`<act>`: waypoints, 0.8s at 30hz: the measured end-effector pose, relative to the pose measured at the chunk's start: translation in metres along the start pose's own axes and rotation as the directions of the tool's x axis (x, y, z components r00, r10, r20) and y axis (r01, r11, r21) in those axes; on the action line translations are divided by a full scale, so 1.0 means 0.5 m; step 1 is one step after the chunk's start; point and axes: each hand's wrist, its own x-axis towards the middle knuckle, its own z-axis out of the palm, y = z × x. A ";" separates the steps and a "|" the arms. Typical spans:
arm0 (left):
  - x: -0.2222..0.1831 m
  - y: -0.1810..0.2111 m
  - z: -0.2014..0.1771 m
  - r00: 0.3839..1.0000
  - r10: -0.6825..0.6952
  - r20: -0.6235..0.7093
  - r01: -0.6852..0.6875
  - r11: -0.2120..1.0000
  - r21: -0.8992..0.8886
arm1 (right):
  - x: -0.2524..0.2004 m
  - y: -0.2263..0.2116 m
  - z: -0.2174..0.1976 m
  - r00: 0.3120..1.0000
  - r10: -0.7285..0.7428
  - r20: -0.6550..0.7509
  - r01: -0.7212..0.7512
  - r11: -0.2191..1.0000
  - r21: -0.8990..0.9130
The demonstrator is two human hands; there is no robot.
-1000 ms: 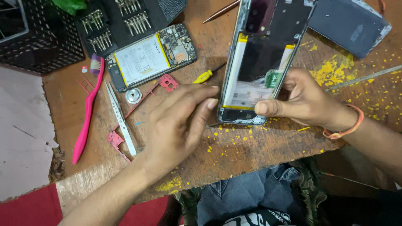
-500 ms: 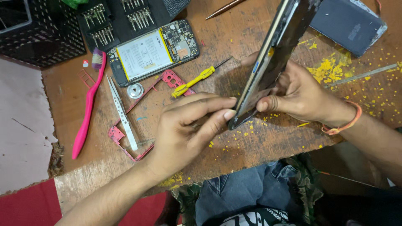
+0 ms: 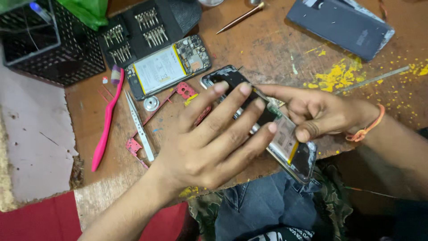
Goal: The person uses a yellow plastic pry tool to separate the screen assembly from the smartphone's metal frame. They work along the edges of the device, prying and lifting the screen to release the adhesive. The person also uses their fingers to peel back the screen and inspect the internal components.
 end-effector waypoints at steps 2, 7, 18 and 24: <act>0.018 0.001 -0.008 1.000 0.022 0.002 -0.022 0.998 0.058 | 0.001 0.003 0.013 1.000 -0.022 -0.012 0.022 0.999 0.042; 0.051 0.009 -0.015 0.995 -0.082 -0.053 0.081 0.996 -0.028 | -0.026 -0.001 0.044 0.902 -0.390 -0.183 0.331 0.899 -0.286; 0.051 0.093 0.091 0.719 -0.649 0.251 0.628 0.451 -0.634 | 0.005 0.077 0.129 0.236 -0.700 -0.674 0.543 0.670 -0.505; 0.026 0.069 0.078 0.641 -0.699 0.317 0.641 0.260 -0.723 | 0.028 0.073 0.096 0.389 -0.661 -0.642 0.587 0.714 -0.381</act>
